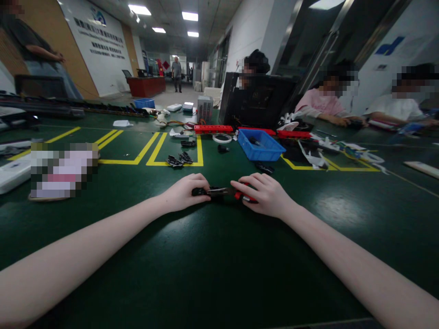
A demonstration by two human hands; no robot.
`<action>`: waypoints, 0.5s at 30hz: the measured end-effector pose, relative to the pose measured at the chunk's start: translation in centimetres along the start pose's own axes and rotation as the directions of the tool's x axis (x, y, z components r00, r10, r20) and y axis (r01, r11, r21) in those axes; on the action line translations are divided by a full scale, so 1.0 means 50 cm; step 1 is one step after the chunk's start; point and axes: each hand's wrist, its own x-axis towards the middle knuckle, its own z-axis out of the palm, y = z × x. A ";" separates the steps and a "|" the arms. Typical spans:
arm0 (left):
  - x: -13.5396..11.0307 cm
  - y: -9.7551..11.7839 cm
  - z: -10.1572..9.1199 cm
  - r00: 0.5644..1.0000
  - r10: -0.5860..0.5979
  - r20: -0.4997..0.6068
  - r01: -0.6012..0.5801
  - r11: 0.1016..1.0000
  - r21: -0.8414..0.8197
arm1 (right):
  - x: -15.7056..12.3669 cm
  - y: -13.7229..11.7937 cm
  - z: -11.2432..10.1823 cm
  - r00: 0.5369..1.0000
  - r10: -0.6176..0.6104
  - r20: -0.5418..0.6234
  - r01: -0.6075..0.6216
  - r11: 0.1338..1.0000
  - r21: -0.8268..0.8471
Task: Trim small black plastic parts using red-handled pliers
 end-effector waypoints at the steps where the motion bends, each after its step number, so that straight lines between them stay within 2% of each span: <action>1: 0.000 0.000 0.000 1.000 -0.002 0.002 0.002 1.000 0.000 | 0.001 -0.001 0.001 1.000 0.008 -0.009 -0.008 1.000 0.016; 8: -0.003 0.002 0.003 1.000 0.017 -0.007 -0.017 0.999 0.029 | 0.004 -0.006 0.000 0.998 0.061 0.002 -0.061 0.994 0.089; 15: -0.002 0.005 0.000 1.000 0.024 -0.008 -0.024 0.999 0.023 | 0.006 -0.009 -0.004 0.999 0.021 -0.025 -0.022 0.999 -0.030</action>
